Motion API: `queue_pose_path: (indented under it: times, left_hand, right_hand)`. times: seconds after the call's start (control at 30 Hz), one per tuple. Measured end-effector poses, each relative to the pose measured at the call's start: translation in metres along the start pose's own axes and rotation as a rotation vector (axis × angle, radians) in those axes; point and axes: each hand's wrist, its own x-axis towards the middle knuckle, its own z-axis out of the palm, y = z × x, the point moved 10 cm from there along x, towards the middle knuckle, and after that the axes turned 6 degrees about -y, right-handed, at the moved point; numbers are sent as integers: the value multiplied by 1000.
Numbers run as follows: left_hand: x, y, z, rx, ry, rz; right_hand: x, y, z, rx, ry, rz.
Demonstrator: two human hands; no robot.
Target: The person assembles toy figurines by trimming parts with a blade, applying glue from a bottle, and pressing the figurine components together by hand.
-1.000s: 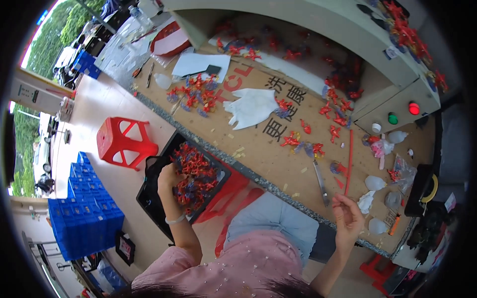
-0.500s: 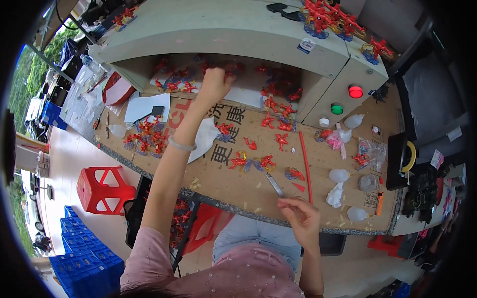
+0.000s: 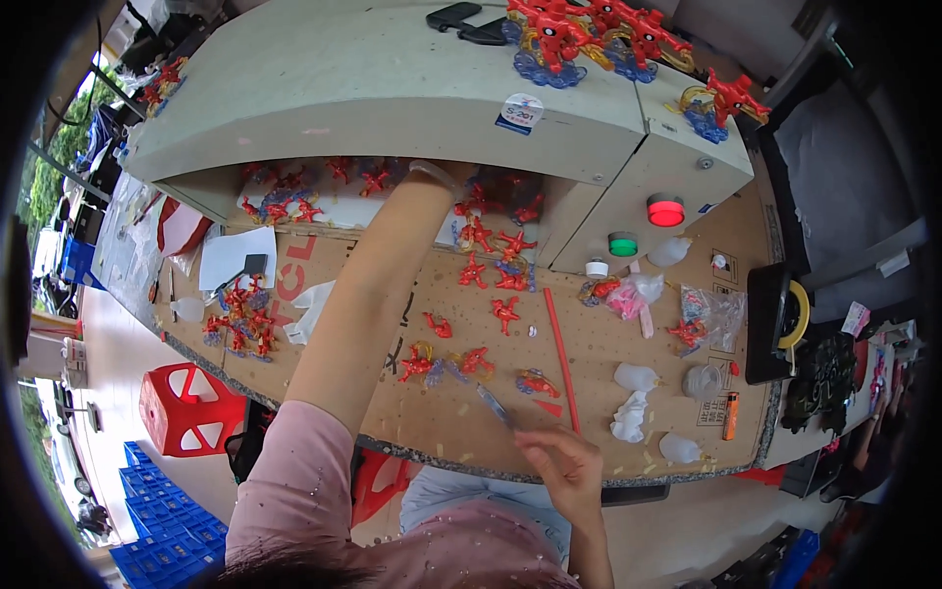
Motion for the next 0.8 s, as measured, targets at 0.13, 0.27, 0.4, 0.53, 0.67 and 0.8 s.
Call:
queue_pose_path:
  times: [0.13, 0.27, 0.4, 0.53, 0.67, 0.8]
  left_hand:
    - [-15, -5, -17, 19, -7, -19]
    - [-4, -30, -40, 59, -4, -42]
    - [-50, -32, -91, -154, -47, -273]
    - [-154, 56, -140, -887, -47, -556]
    - [-212, 186, -182, -856, -191, -339]
    - [-253, 226, -188, -912, -184, -407]
  right_hand:
    - [-6, 4, -4, 47, 38, 17]
    - [-17, -3, -4, 22, 22, -9]
    - [-27, -9, -6, -6, 6, -46]
    - [-28, -16, -8, 53, 83, -100]
    - [-19, -35, -3, 135, 158, -157]
    - [-13, -34, 20, 110, -14, -130]
